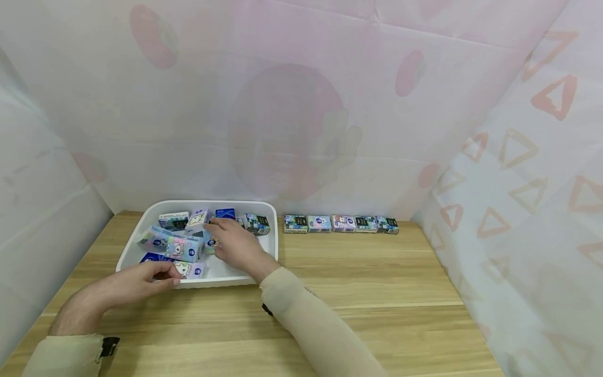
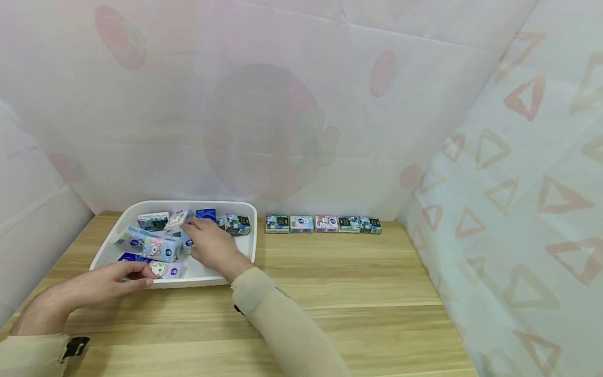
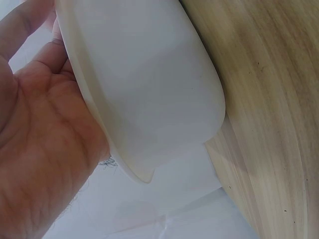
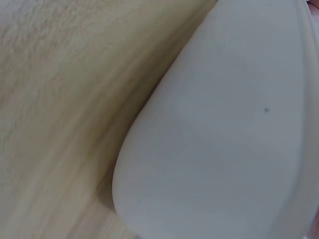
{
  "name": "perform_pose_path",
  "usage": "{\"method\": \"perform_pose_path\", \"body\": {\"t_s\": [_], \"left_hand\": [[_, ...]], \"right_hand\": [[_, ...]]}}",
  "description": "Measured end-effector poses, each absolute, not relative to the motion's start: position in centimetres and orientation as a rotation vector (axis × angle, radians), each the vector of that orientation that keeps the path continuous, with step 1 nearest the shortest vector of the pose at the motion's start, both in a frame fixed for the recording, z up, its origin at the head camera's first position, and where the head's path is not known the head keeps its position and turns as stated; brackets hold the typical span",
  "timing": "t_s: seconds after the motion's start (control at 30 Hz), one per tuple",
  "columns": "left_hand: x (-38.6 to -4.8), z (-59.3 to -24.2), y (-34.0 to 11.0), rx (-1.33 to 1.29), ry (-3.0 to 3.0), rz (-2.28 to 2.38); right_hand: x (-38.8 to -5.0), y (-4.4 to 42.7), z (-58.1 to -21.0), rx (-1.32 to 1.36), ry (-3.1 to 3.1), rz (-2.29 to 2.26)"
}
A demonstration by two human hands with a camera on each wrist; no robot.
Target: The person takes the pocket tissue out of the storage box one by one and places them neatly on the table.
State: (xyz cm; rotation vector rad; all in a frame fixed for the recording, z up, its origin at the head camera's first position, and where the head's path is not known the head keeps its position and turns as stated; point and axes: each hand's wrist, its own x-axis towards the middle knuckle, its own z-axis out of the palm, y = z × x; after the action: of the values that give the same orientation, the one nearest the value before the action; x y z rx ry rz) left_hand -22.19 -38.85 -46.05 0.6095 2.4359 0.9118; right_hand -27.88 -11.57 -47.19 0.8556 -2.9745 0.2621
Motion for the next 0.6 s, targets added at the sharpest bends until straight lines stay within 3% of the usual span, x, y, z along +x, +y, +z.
{"method": "perform_pose_path", "body": {"t_s": [0.6], "left_hand": [[-22.39,-46.35,-39.13,0.609,2.406,0.944]], "right_hand": [[-28.34,-12.52,-47.48,0.885,-2.983,0.213]]}}
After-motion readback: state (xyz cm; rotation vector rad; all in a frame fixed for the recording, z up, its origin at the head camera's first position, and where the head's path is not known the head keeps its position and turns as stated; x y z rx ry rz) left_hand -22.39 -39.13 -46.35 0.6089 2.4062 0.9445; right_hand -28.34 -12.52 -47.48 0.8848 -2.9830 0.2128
